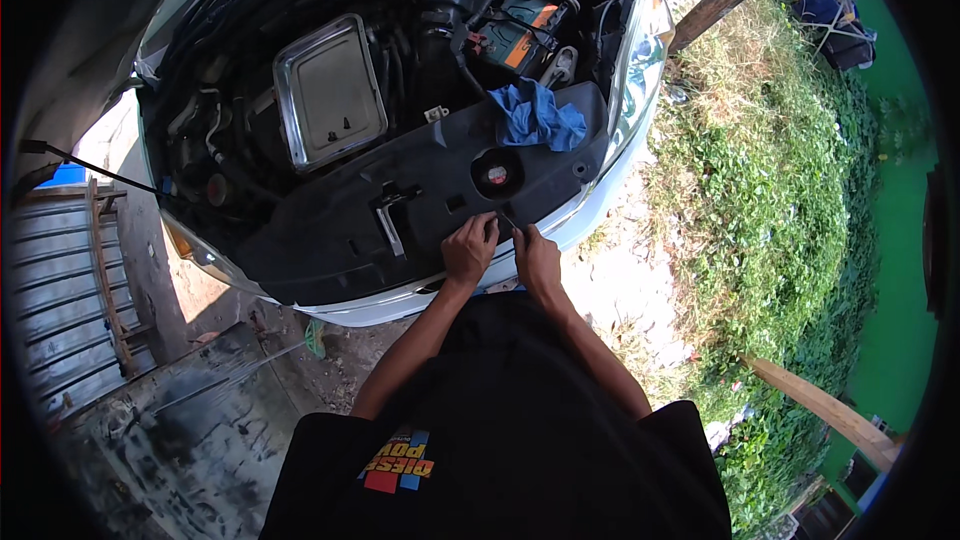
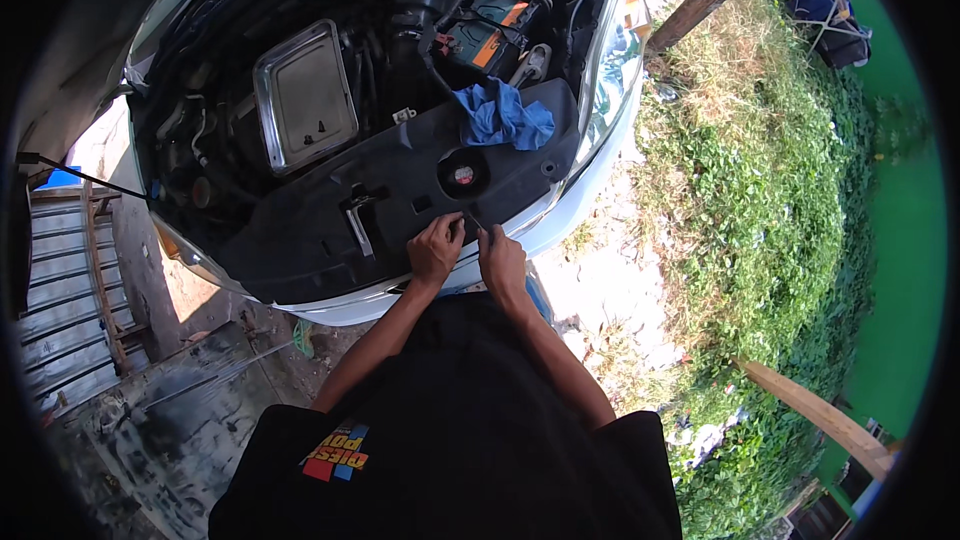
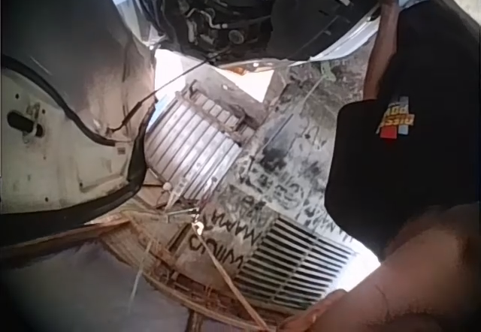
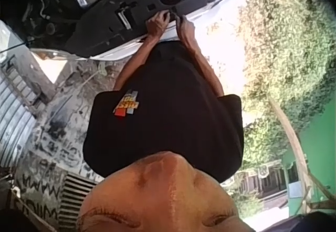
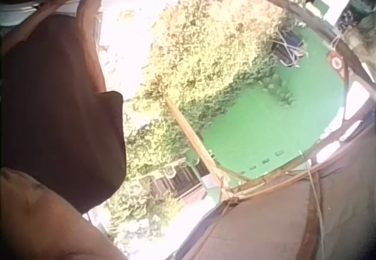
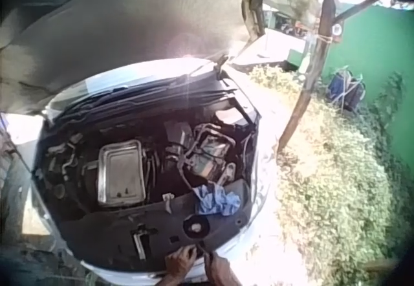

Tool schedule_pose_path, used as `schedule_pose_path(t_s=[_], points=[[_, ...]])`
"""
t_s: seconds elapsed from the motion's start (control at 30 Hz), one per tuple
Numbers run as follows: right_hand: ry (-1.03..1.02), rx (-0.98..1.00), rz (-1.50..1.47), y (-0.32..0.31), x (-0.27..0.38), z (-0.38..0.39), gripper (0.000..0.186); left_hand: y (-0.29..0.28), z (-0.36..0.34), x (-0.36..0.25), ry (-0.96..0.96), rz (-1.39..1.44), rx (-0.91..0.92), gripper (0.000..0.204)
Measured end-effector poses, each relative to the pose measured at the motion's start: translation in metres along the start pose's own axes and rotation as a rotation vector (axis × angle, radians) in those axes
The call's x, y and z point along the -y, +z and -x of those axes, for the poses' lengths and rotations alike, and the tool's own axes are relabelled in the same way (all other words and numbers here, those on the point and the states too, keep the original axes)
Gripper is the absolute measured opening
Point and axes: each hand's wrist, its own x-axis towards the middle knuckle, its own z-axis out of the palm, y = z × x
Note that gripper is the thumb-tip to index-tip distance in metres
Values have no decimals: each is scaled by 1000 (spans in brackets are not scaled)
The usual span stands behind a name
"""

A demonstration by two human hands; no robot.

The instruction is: Removing and re-installing a plastic fastener on the front panel of a car engine bay.

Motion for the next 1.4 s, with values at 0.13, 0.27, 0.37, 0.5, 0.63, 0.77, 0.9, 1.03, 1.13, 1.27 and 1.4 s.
schedule_pose_path(t_s=[0.13, 0.27, 0.37, 0.5, 0.63, 0.77, 0.9, 1.03, 1.13, 1.27, 1.4], points=[[10, 31, 19, -6, 3, -10, 33, 2, -4, 3, 10, -12, -6, 12], [12, 63, 28, -12, 2, -10, 32, 4, -7, 2, -2, -18, 18, 11], [-10, 43, 59, -15, 5, -12, 31, 4, -10, 1, 11, -13, 6, 11], [-63, 27, 86, -17, 9, -15, 30, 6, -12, 2, -19, -9, 46, 12], [-89, 19, 89, -13, 6, -13, 29, 8, -13, 4, 8, -6, 2, 11], [-102, 7, 87, -7, 3, -15, 27, 10, -16, 3, 4, 3, -6, 12], [-154, -70, 74, 2, -3, -12, 23, 11, -17, 4, 20, 7, -10, 12], [-153, -106, 40, 12, -9, -13, 24, 14, -18, 4, 7, -8, -19, 11], [-56, -49, -61, 11, -14, -22, 29, 14, -20, 2, -5, -10, -25, 11], [-24, 26, -161, 6, -14, -34, 37, 16, -22, -1, -37, -5, -55, 11], [-126, 76, 16, -8, -17, -47, 36, 17, -25, -3, -59, -27, -51, 11]])
